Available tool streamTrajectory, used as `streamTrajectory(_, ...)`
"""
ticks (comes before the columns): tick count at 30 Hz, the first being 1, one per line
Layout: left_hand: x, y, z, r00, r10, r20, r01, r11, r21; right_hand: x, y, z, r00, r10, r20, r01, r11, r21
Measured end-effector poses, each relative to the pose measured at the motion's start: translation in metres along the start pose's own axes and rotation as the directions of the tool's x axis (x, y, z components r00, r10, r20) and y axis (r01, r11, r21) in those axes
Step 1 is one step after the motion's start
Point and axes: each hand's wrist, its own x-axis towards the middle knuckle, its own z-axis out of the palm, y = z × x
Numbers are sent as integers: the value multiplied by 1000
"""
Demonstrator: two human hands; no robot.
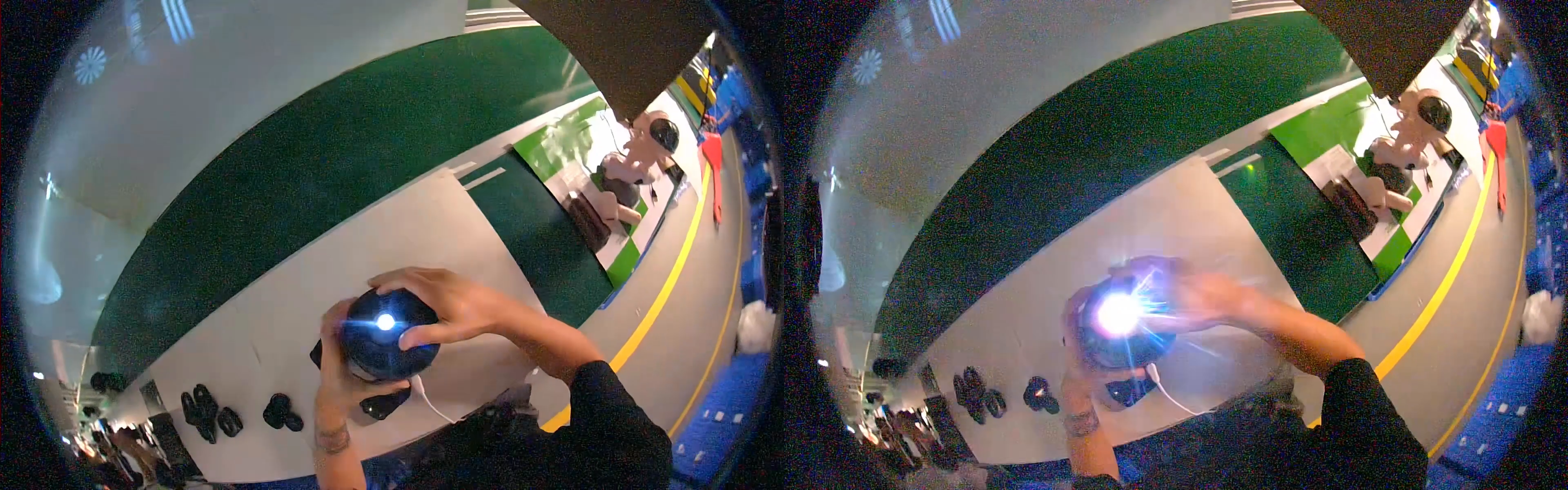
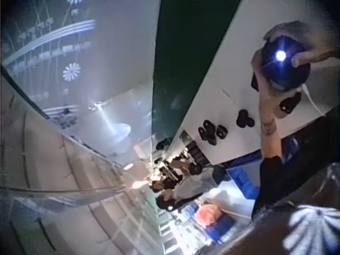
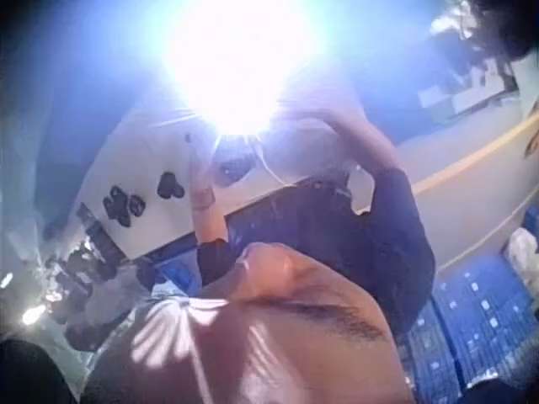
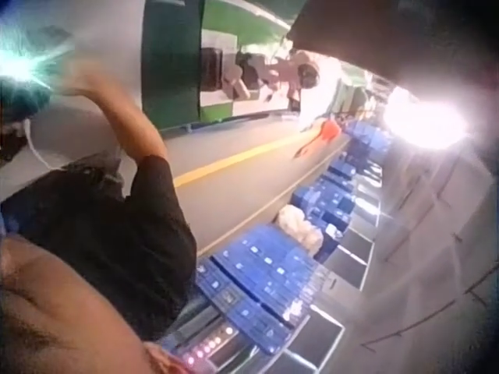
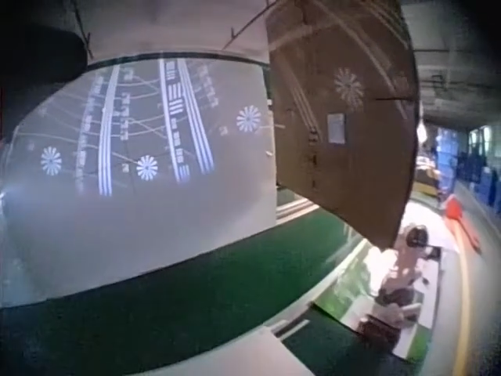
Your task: Testing the light projection patterns and functionality of a starry sky light projector on an assembly line.
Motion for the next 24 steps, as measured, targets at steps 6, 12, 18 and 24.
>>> streamTrajectory(6, -3, -7, 1, 998, -16, -63, 15, 1000, -10, 5, 0, 2, 991, -100, -86, 103, 994, 31)
streamTrajectory(12, 1, 2, -1, 998, -34, -60, 35, 999, 4, -10, 7, 2, 987, -137, -87, 134, 990, -42)
streamTrajectory(18, -3, 10, 2, 997, -56, -50, 55, 998, -10, -2, 10, 7, 996, -79, -50, 83, 992, 94)
streamTrajectory(24, -5, -10, 5, 989, -43, -140, 38, 999, -35, -8, -7, -4, 993, -51, -105, 51, 999, 2)
